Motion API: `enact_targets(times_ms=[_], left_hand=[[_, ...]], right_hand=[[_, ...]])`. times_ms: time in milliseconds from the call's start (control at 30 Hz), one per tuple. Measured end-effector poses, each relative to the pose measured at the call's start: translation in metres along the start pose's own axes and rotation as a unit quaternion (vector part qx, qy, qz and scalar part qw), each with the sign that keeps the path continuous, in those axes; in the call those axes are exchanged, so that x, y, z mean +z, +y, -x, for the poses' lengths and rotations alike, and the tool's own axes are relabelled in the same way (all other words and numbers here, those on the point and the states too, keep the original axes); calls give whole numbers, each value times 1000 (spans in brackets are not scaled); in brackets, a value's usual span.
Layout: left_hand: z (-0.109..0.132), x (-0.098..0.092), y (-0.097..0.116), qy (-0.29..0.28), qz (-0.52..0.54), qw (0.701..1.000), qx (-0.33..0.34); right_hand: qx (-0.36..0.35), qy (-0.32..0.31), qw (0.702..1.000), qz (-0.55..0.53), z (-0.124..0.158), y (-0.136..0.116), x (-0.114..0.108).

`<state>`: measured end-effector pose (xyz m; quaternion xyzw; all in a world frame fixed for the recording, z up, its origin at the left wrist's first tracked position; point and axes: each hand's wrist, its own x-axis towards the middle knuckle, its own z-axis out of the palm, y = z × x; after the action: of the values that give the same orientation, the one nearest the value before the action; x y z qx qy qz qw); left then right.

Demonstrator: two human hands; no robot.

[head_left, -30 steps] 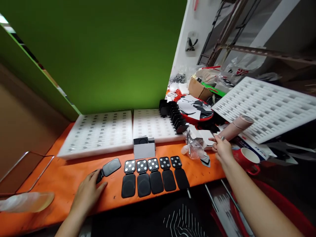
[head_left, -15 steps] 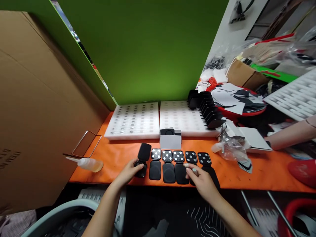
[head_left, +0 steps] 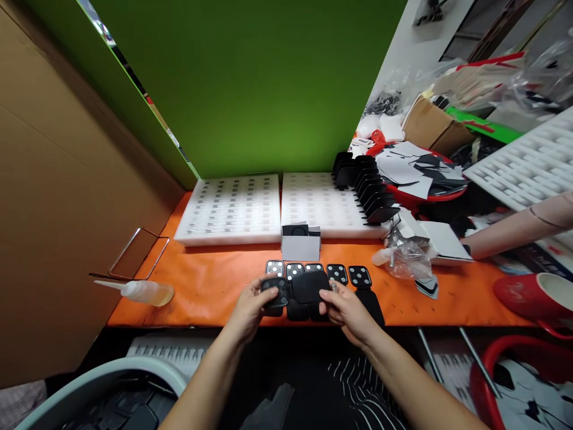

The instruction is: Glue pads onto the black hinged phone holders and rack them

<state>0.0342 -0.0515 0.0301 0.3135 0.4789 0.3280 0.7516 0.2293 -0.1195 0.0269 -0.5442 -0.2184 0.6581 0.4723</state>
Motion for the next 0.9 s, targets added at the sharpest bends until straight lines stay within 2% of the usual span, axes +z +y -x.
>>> enact_targets(times_ms=[67,133,233,300,400,467,500,667,900], left_hand=[[-3,14,-7,89,89,991,54],[-2,32,-16,105,138,981,82],[3,54,-26,20,156,986,46],[5,59,-27,-20,169,985,2],[3,51,-22,-69,199,971,-111],[0,43,-18,-116,209,954,-179],[-1,40,-18,-137,207,950,-192],[0,40,-25,-180,210,951,-139],[4,47,-25,-200,160,952,-166]], right_hand=[[32,-27,999,25,7,9,3],[55,-44,997,43,12,21,10],[49,-62,995,57,18,37,20],[30,-79,993,79,22,42,21],[-31,-71,989,125,32,40,8],[-59,-24,987,147,37,38,-6],[-64,3,986,151,39,36,-13],[-94,89,980,153,37,29,-30],[-134,119,966,187,29,21,-23]])
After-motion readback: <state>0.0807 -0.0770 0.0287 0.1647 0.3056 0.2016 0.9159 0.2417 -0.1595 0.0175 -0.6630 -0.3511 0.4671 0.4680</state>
